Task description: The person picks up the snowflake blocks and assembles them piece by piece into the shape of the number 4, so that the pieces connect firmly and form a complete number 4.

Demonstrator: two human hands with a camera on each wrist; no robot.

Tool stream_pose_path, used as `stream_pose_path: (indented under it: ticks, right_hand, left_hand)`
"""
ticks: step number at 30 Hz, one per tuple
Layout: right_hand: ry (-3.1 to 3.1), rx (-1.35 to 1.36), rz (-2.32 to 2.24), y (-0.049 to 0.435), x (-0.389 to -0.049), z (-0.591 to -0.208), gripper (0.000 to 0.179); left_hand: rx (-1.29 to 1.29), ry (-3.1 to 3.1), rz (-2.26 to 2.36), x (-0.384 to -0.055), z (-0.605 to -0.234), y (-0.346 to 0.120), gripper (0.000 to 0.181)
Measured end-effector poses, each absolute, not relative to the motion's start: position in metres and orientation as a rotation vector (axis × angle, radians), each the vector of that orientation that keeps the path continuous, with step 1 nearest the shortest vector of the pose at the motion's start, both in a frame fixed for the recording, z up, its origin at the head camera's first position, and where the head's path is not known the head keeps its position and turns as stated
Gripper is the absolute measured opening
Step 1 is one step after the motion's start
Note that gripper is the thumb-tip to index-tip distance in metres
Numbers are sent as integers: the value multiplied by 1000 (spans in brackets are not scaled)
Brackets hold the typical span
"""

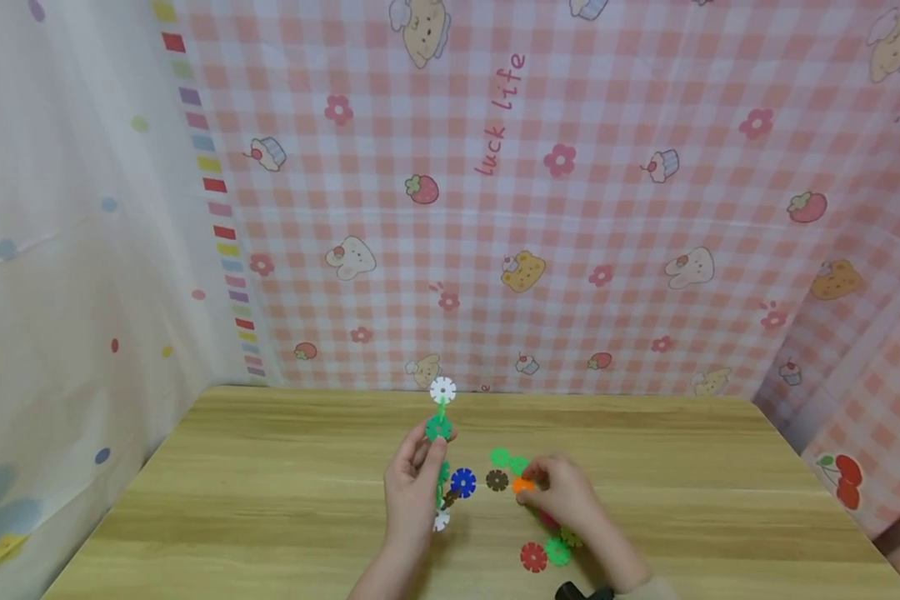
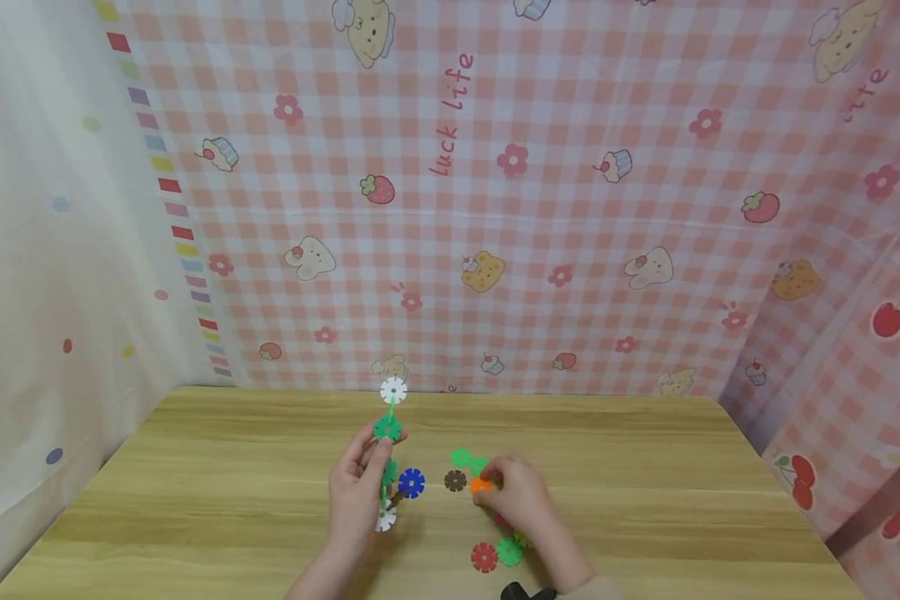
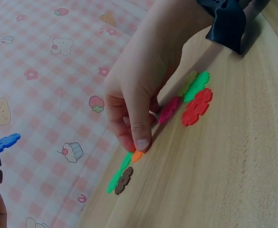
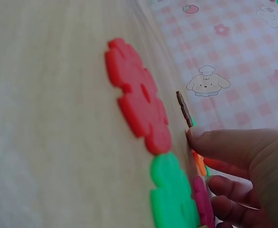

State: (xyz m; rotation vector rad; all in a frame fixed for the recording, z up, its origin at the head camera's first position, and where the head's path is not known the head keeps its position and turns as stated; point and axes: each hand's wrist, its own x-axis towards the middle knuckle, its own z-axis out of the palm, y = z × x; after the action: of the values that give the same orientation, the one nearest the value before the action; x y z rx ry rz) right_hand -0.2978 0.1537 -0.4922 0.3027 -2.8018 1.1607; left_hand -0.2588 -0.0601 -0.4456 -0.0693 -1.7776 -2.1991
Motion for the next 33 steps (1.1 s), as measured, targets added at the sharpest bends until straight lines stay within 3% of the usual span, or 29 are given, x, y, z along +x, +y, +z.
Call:
stream_pose_path:
  ticks: [17, 27, 33]
  right_hand:
    - [-2889, 402, 1059, 153, -298, -493, 28]
    - [-2911, 608, 1144, 172, -300, -482, 37]
    - [-2942, 602, 1110, 179, -301, -481, 30]
  left_hand:
    - [-68, -1785, -2183, -258, -450, -63, 32]
    - [-79, -1768, -2180, -260, -449, -62, 32]
    - [-80, -1756, -2195, -261, -448, -62, 32]
